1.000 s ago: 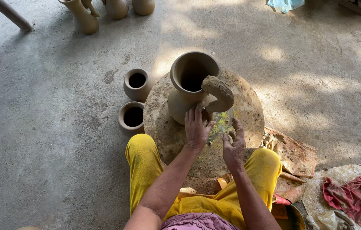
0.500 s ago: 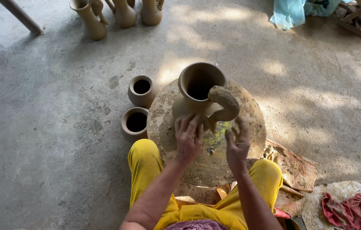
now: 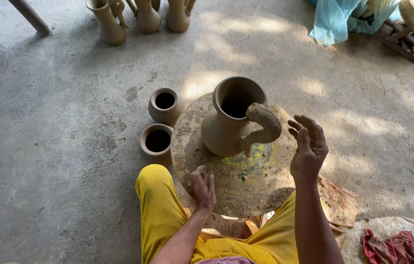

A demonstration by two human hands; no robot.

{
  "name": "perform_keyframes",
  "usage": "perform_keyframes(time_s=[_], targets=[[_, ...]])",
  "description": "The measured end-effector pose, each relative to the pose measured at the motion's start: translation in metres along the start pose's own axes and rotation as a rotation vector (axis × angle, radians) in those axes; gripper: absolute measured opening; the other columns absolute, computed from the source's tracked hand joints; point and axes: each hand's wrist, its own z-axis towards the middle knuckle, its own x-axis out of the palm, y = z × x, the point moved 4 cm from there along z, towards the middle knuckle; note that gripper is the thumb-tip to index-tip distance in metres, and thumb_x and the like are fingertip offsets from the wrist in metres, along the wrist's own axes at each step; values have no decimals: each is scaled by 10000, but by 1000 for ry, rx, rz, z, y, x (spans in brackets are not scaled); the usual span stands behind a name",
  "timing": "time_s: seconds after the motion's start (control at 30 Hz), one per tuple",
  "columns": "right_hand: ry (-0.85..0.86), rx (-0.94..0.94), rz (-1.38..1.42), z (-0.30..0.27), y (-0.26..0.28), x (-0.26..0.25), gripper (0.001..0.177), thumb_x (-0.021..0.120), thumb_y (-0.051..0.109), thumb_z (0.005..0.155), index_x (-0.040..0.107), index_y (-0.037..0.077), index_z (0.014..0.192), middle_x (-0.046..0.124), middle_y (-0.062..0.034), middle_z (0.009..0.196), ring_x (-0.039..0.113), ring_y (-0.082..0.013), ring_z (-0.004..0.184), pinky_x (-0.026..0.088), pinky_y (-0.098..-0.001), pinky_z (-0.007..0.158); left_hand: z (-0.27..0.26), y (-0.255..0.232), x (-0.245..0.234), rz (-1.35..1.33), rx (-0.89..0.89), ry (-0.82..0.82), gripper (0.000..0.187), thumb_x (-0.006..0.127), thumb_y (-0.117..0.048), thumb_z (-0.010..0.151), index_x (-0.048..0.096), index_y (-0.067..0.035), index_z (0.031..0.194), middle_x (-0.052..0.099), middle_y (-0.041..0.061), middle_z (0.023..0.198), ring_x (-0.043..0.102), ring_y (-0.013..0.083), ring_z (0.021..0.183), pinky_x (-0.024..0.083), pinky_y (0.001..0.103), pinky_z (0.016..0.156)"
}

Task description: The person attaches handles to a ceramic vessel by hand and with a tool, then rolls and shapes a large piece of clay on a pottery wheel.

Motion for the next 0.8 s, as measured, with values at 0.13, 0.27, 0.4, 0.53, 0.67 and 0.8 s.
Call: perform_keyframes(time_s=[0.13,0.27,0.4,0.53,0.67,0.8], targets=[[-6,18,13,-5,-10,1,267,605,144,1093,627,19,1328,681,-163,1332,680,-304,1227,581,-405,1033,6,15,14,280,218,68,598,441,-576,1038,545,-75,1347,631,124,1188,627,259,1102,548,439,959],[-13,67,-21,-17,-14,-10,233,580,94,1097,638,20,1309,692,-167,1306,691,-286,1196,578,-390,1021,20,20,8,316,275,111,586,395,-569,1084,531,-85,1385,618,127,1228,613,271,1160,529,455,1022],[-4,81,-77,-33,-9,-24,186,561,49,1106,654,16,1263,716,-164,1244,722,-275,1144,606,-399,1031,52,13,0,294,110,197,612,402,-583,1034,536,-98,1381,613,130,1240,618,267,1107,538,456,955],[-23,112,-104,-48,-6,-39,191,559,54,1103,658,23,1262,725,-150,1228,729,-267,1122,603,-396,1012,82,-31,-6,163,-45,140,606,389,-583,1025,546,-108,1366,594,139,1257,608,269,1137,560,437,950],[-11,130,-152,-54,-16,-38,190,574,32,1096,670,11,1258,721,-158,1238,710,-261,1147,584,-396,1025,93,-104,-11,-101,45,190,665,392,-589,1035,476,-61,1430,545,180,1316,573,273,1225,537,439,1014],[31,166,-114,-60,-26,-29,214,595,-5,1040,669,13,1240,720,-152,1237,708,-256,1158,587,-400,1054,102,-143,-18,-323,100,302,665,412,-562,1088,406,-35,1495,513,180,1432,500,279,1349,433,438,1124]])
